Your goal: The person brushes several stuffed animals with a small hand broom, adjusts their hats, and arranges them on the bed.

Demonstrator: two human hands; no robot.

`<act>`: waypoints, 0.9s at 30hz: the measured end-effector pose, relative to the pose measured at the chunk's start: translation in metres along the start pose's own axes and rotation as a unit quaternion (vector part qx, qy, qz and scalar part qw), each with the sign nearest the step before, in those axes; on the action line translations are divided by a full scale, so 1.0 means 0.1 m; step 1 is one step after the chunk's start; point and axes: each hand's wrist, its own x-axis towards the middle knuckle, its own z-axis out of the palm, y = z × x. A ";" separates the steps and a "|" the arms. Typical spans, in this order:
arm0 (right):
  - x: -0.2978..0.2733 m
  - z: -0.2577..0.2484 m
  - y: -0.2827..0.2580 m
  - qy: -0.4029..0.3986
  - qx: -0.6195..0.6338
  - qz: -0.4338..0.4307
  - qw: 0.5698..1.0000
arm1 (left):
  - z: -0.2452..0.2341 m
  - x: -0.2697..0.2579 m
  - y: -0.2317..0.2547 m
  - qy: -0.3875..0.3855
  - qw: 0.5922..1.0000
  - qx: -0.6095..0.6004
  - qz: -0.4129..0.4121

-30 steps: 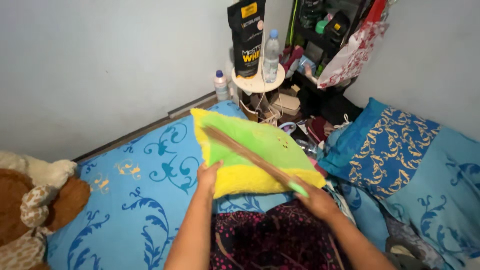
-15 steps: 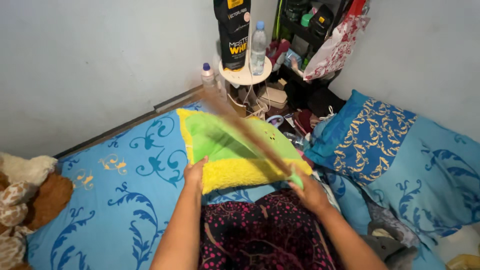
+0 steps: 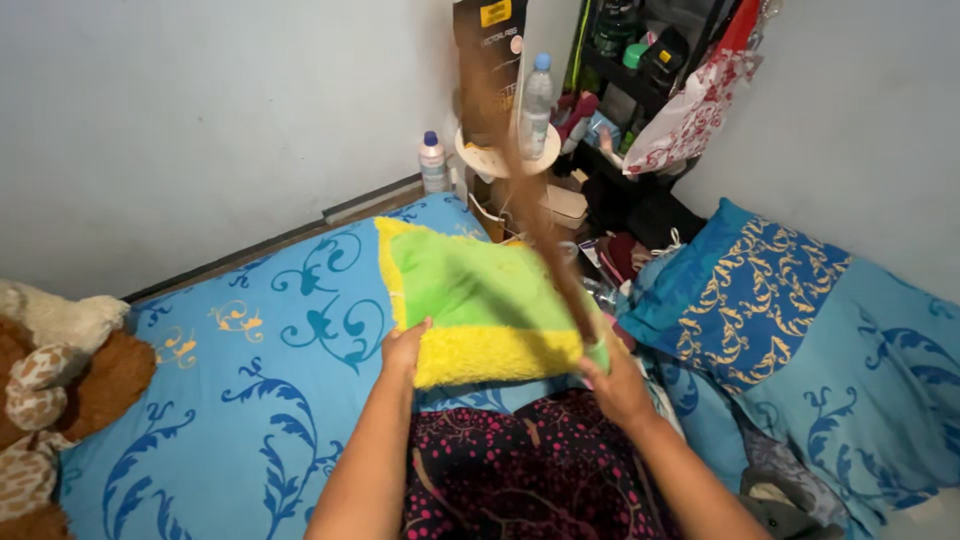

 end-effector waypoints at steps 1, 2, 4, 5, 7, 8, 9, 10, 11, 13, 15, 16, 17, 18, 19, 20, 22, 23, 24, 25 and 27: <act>0.01 0.00 0.02 -0.075 -0.050 -0.102 0.991 | 0.00 0.02 0.00 -0.008 1.000 0.008 -0.002; 0.03 0.01 0.05 -0.150 -0.100 -0.201 0.963 | 0.00 0.04 0.00 -0.017 1.000 0.017 -0.003; 0.10 -0.09 0.11 -0.245 -0.220 -0.006 0.944 | -0.02 -0.01 -0.06 -0.033 0.999 0.018 0.003; 0.14 -0.12 0.14 -0.325 -0.327 0.190 0.867 | -0.05 -0.06 -0.08 -0.046 0.999 0.020 0.008; 0.18 -0.13 0.19 -0.266 -0.308 0.198 0.892 | -0.07 -0.10 -0.06 -0.036 0.999 0.017 0.000; 0.19 -0.12 0.21 -0.203 -0.287 0.207 0.913 | -0.07 -0.12 -0.04 -0.030 0.999 0.017 -0.008; 0.15 -0.08 0.23 -0.206 -0.286 0.208 0.912 | -0.09 -0.16 -0.01 -0.027 0.999 0.017 -0.009; 0.09 -0.04 0.23 -0.121 -0.173 0.110 0.971 | -0.10 -0.20 0.02 -0.021 0.999 0.032 -0.010; 0.06 -0.02 0.24 -0.028 -0.054 0.007 0.998 | -0.08 -0.20 0.07 -0.018 0.999 0.045 -0.007; -0.04 0.02 0.25 -0.037 -0.072 -0.063 0.995 | -0.04 -0.25 0.10 -0.009 0.999 0.046 -0.013; -0.10 0.06 0.33 -0.046 -0.090 -0.133 0.986 | -0.04 -0.24 0.11 -0.001 0.999 0.046 -0.019; -0.11 0.06 0.43 -0.140 -0.208 -0.052 0.966 | -0.05 -0.21 0.11 -0.005 0.999 0.046 -0.010; -0.16 0.05 0.57 -0.231 -0.321 0.034 0.918 | -0.07 -0.21 0.07 -0.008 0.999 0.047 -0.004; -0.22 0.02 0.75 -0.233 -0.320 0.035 0.918 | -0.08 -0.20 0.02 -0.008 0.999 0.048 -0.006; -0.25 -0.02 0.96 -0.211 -0.343 0.088 0.911 | -0.07 -0.17 -0.02 0.005 0.999 0.049 -0.014; -0.28 -0.07 1.18 -0.189 -0.364 0.141 0.901 | -0.07 -0.17 -0.06 0.019 0.998 0.050 -0.021; -0.14 -0.23 1.56 -0.159 -0.340 0.196 0.906 | -0.09 -0.12 -0.03 0.034 0.999 0.030 -0.020; -0.20 -0.28 1.67 -0.135 -0.315 0.257 0.903 | -0.16 -0.18 -0.07 0.052 0.998 0.013 -0.030; -0.22 -0.30 1.71 -0.138 -0.317 0.261 0.902 | -0.21 -0.20 -0.08 0.053 0.998 0.014 -0.034; -0.20 -0.35 1.68 -0.106 -0.299 0.259 0.912 | -0.23 -0.17 -0.07 0.063 0.996 0.046 -0.035; -0.16 -0.40 1.43 -0.070 -0.283 0.256 0.922 | -0.25 -0.10 -0.07 0.070 0.994 0.076 -0.033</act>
